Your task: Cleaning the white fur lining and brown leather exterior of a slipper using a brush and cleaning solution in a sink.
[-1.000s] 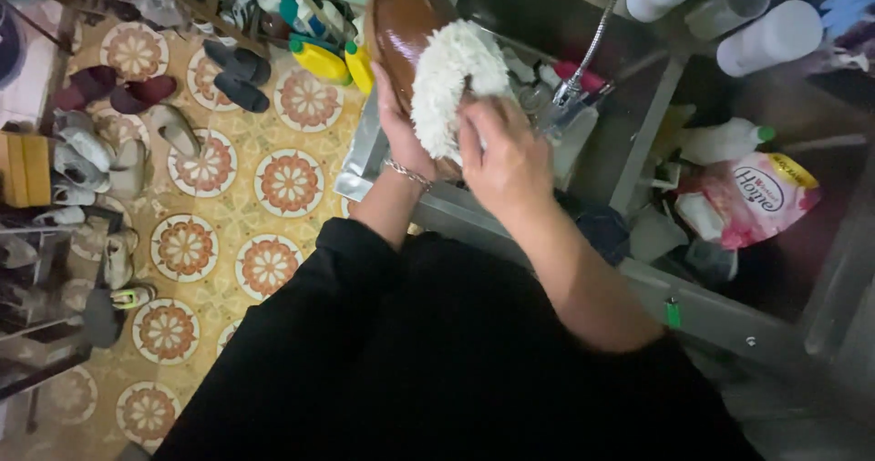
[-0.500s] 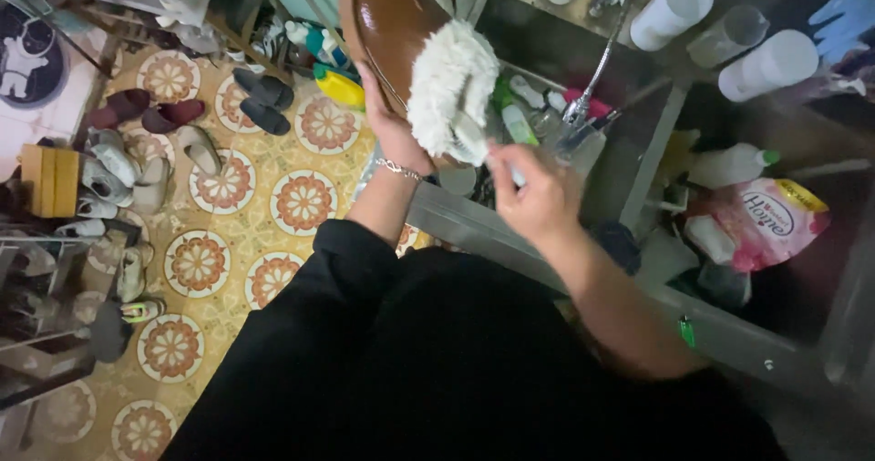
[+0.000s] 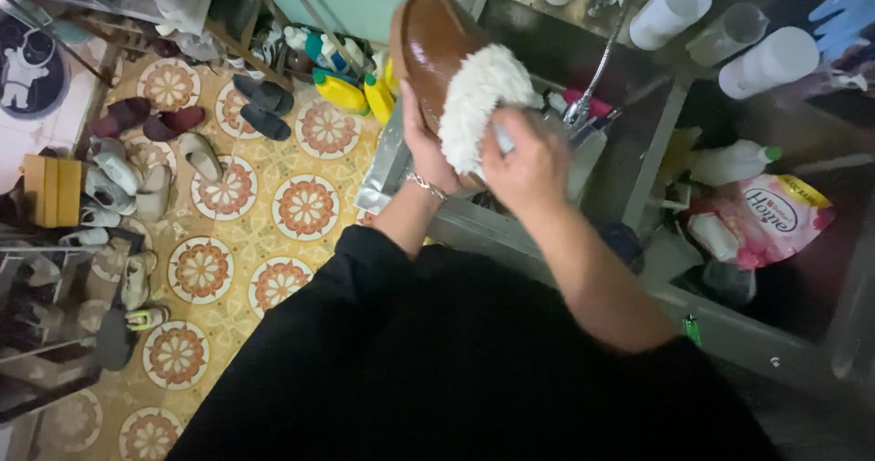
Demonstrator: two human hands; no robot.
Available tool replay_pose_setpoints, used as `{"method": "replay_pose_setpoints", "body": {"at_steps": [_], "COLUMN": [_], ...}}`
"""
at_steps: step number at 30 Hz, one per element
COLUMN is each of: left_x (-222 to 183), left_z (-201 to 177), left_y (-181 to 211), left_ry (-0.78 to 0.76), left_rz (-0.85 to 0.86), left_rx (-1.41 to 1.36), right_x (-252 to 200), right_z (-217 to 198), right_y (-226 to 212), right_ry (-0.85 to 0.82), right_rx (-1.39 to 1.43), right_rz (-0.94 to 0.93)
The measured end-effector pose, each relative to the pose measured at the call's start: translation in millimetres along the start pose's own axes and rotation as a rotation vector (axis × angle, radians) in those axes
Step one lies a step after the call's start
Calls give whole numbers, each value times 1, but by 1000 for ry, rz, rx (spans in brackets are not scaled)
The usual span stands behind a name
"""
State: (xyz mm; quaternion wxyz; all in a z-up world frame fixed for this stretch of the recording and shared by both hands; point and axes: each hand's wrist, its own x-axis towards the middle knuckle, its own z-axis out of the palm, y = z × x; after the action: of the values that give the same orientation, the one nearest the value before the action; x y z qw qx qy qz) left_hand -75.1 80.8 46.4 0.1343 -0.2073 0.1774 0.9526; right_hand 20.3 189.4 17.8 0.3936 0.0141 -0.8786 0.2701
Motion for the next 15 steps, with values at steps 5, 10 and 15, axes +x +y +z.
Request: {"method": "replay_pose_setpoints", "body": {"at_steps": [5,10,15], "left_x": [44,15,11], "left_z": [-18,-15,18], "left_y": [22,-8,17], "left_ry": [-83,-140,15], "left_rz": [82,5,-53], "left_rx": [-71,-80,-92], "right_x": [-36,3,-28], "right_z": [-5,-3,-10], "right_y": [-3,-8,-4], "right_ry": [-35,2,-21], "right_rx": [226,160,243], "right_rz": [122,188,159]}}
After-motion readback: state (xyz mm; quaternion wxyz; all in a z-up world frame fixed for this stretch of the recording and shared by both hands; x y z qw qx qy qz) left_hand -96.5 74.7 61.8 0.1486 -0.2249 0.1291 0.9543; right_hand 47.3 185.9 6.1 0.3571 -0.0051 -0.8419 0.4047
